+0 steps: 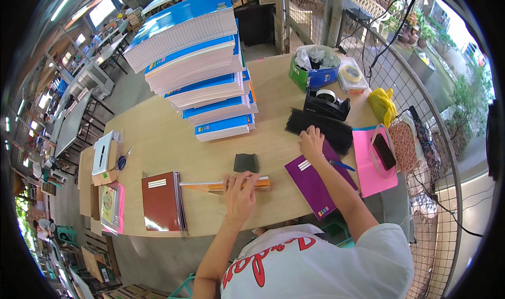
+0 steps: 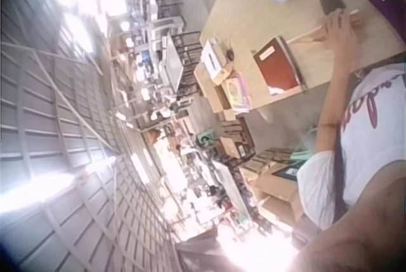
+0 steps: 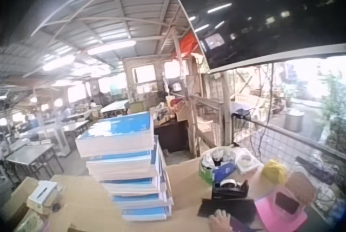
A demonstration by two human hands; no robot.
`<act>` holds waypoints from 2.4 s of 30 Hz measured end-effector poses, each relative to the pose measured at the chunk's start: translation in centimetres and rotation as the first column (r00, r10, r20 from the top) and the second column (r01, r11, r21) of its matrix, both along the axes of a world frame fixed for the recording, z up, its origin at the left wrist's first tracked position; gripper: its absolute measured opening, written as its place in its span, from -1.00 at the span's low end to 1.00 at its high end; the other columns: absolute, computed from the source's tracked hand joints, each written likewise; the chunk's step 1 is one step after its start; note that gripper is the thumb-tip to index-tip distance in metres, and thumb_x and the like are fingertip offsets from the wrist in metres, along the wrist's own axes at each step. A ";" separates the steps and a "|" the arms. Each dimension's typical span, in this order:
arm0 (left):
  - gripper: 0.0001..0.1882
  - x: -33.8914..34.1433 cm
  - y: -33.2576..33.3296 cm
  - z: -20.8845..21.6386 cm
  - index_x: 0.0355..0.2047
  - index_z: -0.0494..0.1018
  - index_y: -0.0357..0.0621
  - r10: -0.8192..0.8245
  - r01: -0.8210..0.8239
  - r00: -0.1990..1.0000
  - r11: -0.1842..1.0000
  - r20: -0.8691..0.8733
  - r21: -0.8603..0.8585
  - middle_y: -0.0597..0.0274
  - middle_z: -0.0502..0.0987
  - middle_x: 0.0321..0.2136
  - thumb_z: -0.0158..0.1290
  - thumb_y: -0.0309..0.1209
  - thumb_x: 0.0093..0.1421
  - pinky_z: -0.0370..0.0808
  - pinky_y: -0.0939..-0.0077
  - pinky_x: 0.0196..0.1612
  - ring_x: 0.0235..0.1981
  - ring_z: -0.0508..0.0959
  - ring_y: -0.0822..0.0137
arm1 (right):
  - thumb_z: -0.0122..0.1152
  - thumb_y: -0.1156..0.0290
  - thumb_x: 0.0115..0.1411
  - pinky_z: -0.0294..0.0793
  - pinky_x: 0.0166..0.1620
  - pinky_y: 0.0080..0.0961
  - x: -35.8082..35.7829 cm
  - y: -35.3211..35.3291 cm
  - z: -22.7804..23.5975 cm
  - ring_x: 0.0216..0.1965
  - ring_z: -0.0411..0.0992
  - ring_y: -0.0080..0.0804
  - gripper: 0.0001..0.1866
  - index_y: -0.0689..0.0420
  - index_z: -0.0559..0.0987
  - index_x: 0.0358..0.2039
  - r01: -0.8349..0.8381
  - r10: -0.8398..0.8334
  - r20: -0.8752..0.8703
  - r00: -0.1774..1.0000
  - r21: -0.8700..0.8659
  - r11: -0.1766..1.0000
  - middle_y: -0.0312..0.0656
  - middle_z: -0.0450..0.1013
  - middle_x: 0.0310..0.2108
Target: The person applies pieces of tape to the spines of spiral notebooks using a small piece of dark material to smooth the tape down.
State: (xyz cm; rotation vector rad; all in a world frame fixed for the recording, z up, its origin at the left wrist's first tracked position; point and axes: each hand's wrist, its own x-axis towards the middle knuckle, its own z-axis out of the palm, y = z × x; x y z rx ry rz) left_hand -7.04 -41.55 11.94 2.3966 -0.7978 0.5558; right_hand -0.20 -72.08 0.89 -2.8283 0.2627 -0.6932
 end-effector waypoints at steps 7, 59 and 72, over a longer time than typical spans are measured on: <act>-0.73 -0.9 -3.3 1.5 -0.27 0.56 -0.02 0.119 -0.121 0.986 0.993 0.113 0.013 0.30 0.53 -0.31 0.25 -0.21 0.06 0.23 0.17 0.00 -0.22 0.47 0.21 | 0.23 0.33 0.01 0.25 -0.12 -0.18 1.9 -3.0 -2.8 -0.11 0.31 -0.26 -0.85 0.07 0.59 -0.40 -0.126 0.138 0.016 0.990 -0.323 0.938 -0.23 0.34 -0.21; -0.74 -1.0 0.9 0.3 -0.31 0.54 0.07 -0.186 0.189 0.982 0.971 0.031 -0.146 0.39 0.53 -0.33 0.32 -0.47 -0.02 0.25 0.24 -0.09 -0.25 0.52 0.28 | 0.29 0.62 0.10 0.53 -0.30 -0.32 -12.2 10.3 13.0 -0.34 0.53 -0.09 -0.73 0.16 0.56 -0.16 -0.673 0.711 0.197 0.676 0.558 0.485 -0.12 0.51 -0.37; -0.75 -0.8 0.6 0.3 -0.34 0.53 -0.02 -0.196 0.200 0.980 0.959 0.039 -0.202 0.34 0.53 -0.39 0.33 -0.48 -0.04 0.33 0.28 -0.18 -0.32 0.52 0.23 | 0.32 0.46 0.11 0.50 -0.35 -0.25 -12.7 12.9 14.7 -0.21 0.48 -0.06 -0.81 0.13 0.54 -0.25 -0.508 0.514 0.130 0.848 0.474 0.719 -0.13 0.44 -0.23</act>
